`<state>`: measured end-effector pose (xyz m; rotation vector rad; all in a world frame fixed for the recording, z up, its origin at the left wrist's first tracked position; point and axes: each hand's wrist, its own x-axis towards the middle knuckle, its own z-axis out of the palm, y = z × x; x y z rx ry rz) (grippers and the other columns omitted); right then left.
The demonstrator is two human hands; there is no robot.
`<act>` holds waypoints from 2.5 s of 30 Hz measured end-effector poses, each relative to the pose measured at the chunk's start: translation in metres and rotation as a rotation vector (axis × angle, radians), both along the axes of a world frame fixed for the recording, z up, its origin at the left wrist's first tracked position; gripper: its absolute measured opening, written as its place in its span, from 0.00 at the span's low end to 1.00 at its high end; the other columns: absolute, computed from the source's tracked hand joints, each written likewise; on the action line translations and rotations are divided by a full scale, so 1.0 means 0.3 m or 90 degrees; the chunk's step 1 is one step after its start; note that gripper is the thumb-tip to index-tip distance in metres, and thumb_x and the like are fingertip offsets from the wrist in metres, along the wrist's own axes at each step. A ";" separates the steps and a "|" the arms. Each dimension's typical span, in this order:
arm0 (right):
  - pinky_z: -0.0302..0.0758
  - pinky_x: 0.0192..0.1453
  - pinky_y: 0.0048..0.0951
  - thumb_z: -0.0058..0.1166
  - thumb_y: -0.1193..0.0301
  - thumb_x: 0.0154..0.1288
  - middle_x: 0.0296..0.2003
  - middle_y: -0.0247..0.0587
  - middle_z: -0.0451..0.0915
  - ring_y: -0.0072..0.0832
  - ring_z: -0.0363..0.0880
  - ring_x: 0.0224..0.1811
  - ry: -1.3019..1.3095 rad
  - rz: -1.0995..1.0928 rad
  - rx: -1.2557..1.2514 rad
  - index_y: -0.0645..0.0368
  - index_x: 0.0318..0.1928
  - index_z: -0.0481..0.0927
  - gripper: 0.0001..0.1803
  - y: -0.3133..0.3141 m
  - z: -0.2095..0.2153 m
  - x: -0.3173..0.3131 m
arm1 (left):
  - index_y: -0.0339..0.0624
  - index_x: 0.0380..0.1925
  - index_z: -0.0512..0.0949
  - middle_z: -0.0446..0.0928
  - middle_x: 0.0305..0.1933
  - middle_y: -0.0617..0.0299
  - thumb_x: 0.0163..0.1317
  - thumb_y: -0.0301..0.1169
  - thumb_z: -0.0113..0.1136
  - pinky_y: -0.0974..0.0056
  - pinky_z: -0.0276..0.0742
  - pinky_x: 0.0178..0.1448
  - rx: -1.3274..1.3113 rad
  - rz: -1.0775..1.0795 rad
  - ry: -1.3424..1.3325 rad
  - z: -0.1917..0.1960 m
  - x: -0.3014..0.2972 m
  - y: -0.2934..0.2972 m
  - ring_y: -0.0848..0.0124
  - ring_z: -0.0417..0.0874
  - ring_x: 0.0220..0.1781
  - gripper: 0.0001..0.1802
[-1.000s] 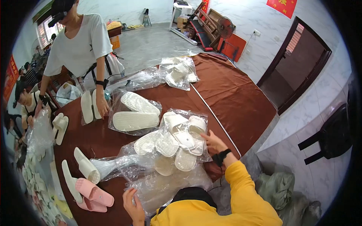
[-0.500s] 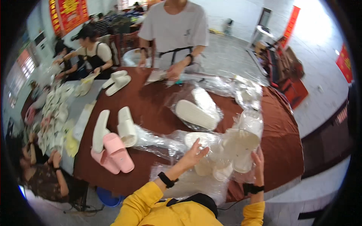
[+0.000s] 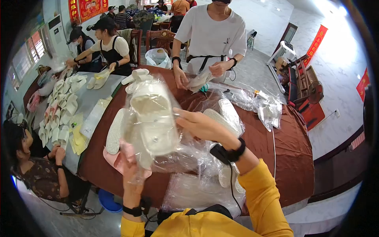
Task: Packaging finished slippers into plastic bags in a manufacturing facility.
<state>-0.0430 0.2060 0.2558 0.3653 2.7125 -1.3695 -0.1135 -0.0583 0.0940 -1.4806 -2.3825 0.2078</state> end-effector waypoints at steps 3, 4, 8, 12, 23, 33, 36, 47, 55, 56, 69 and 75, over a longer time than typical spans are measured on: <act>0.75 0.27 0.29 0.47 0.63 0.73 0.36 0.50 0.83 0.29 0.79 0.23 -0.070 0.065 -0.143 0.61 0.70 0.61 0.30 0.038 -0.219 -0.124 | 0.60 0.77 0.37 0.60 0.72 0.51 0.64 0.19 0.53 0.54 0.74 0.65 1.054 0.103 -1.062 -0.034 -0.009 -0.028 0.53 0.68 0.68 0.49; 0.76 0.28 0.29 0.50 0.62 0.72 0.37 0.51 0.83 0.30 0.80 0.25 -0.062 0.013 -0.105 0.62 0.71 0.59 0.32 -0.007 -0.245 -0.146 | 0.64 0.77 0.40 0.59 0.72 0.51 0.65 0.22 0.52 0.51 0.76 0.63 1.014 0.191 -1.041 -0.038 0.030 -0.032 0.53 0.71 0.66 0.47; 0.81 0.43 0.36 0.63 0.62 0.60 0.49 0.64 0.79 0.42 0.84 0.40 -0.121 -0.054 -0.133 0.59 0.76 0.41 0.53 -0.093 -0.427 -0.100 | 0.68 0.76 0.38 0.62 0.70 0.48 0.70 0.31 0.48 0.45 0.79 0.59 1.147 0.180 -1.470 -0.208 0.084 -0.136 0.50 0.76 0.60 0.42; 0.75 0.61 0.41 0.60 0.72 0.55 0.58 0.67 0.73 0.48 0.79 0.56 0.004 -0.001 -0.144 0.58 0.77 0.40 0.54 -0.141 -0.519 -0.024 | 0.70 0.76 0.36 0.63 0.70 0.48 0.69 0.27 0.50 0.49 0.80 0.57 1.049 0.290 -1.498 -0.261 0.063 -0.137 0.54 0.76 0.59 0.45; 0.73 0.57 0.43 0.45 0.88 0.56 0.60 0.60 0.65 0.55 0.74 0.57 0.391 -0.032 -0.136 0.47 0.75 0.53 0.46 -0.412 -0.549 0.041 | 0.47 0.77 0.39 0.44 0.78 0.42 0.64 0.21 0.44 0.53 0.65 0.70 0.644 0.004 -0.428 -0.098 -0.065 -0.131 0.53 0.62 0.73 0.43; 0.70 0.63 0.31 0.50 0.77 0.70 0.58 0.41 0.78 0.32 0.75 0.60 0.313 -0.292 -0.131 0.64 0.60 0.75 0.19 -0.022 -0.547 0.788 | 0.45 0.74 0.53 0.57 0.73 0.56 0.63 0.21 0.48 0.57 0.73 0.65 0.810 0.144 -0.902 -0.079 0.142 -0.287 0.57 0.72 0.66 0.38; 0.71 0.62 0.28 0.49 0.68 0.71 0.55 0.44 0.80 0.32 0.78 0.56 0.198 -0.703 -0.126 0.65 0.61 0.74 0.21 0.218 -0.818 1.126 | 0.37 0.65 0.67 0.60 0.73 0.55 0.67 0.25 0.45 0.55 0.67 0.71 1.007 0.283 -0.706 -0.078 0.114 -0.290 0.56 0.69 0.68 0.25; 0.74 0.57 0.33 0.58 0.56 0.65 0.49 0.51 0.81 0.36 0.79 0.52 -0.029 -0.915 -0.341 0.66 0.60 0.74 0.31 0.347 -0.980 1.230 | 0.30 0.69 0.61 0.52 0.75 0.40 0.74 0.34 0.46 0.53 0.43 0.78 0.399 0.116 -0.514 -0.250 0.306 0.062 0.48 0.49 0.78 0.28; 0.72 0.52 0.23 0.58 0.63 0.65 0.45 0.38 0.82 0.24 0.77 0.46 0.007 -0.682 -0.533 0.65 0.53 0.77 0.22 0.240 -0.926 1.175 | 0.32 0.56 0.76 0.64 0.64 0.42 0.68 0.39 0.56 0.51 0.55 0.72 0.293 -0.067 -0.691 -0.234 0.370 0.257 0.49 0.63 0.68 0.23; 0.71 0.52 0.23 0.58 0.60 0.64 0.46 0.39 0.81 0.26 0.76 0.47 0.019 -0.590 -0.537 0.66 0.53 0.77 0.24 0.239 -0.880 1.150 | 0.32 0.52 0.77 0.66 0.61 0.43 0.65 0.38 0.60 0.52 0.57 0.70 0.307 -0.051 -0.688 -0.214 0.384 0.268 0.50 0.64 0.65 0.22; 0.73 0.50 0.29 0.62 0.61 0.60 0.49 0.41 0.79 0.28 0.76 0.48 0.050 -0.719 -0.530 0.62 0.56 0.76 0.27 0.371 -0.954 1.113 | 0.35 0.41 0.83 0.74 0.54 0.39 0.57 0.47 0.68 0.49 0.64 0.66 0.325 0.090 -0.714 -0.251 0.463 0.485 0.46 0.72 0.60 0.24; 0.76 0.34 0.22 0.59 0.69 0.63 0.39 0.36 0.82 0.22 0.80 0.32 -0.030 -0.582 -0.651 0.61 0.47 0.80 0.13 0.399 -0.850 1.061 | 0.33 0.34 0.82 0.78 0.50 0.46 0.65 0.37 0.59 0.56 0.69 0.58 0.392 0.112 -0.805 -0.358 0.349 0.474 0.57 0.77 0.51 0.15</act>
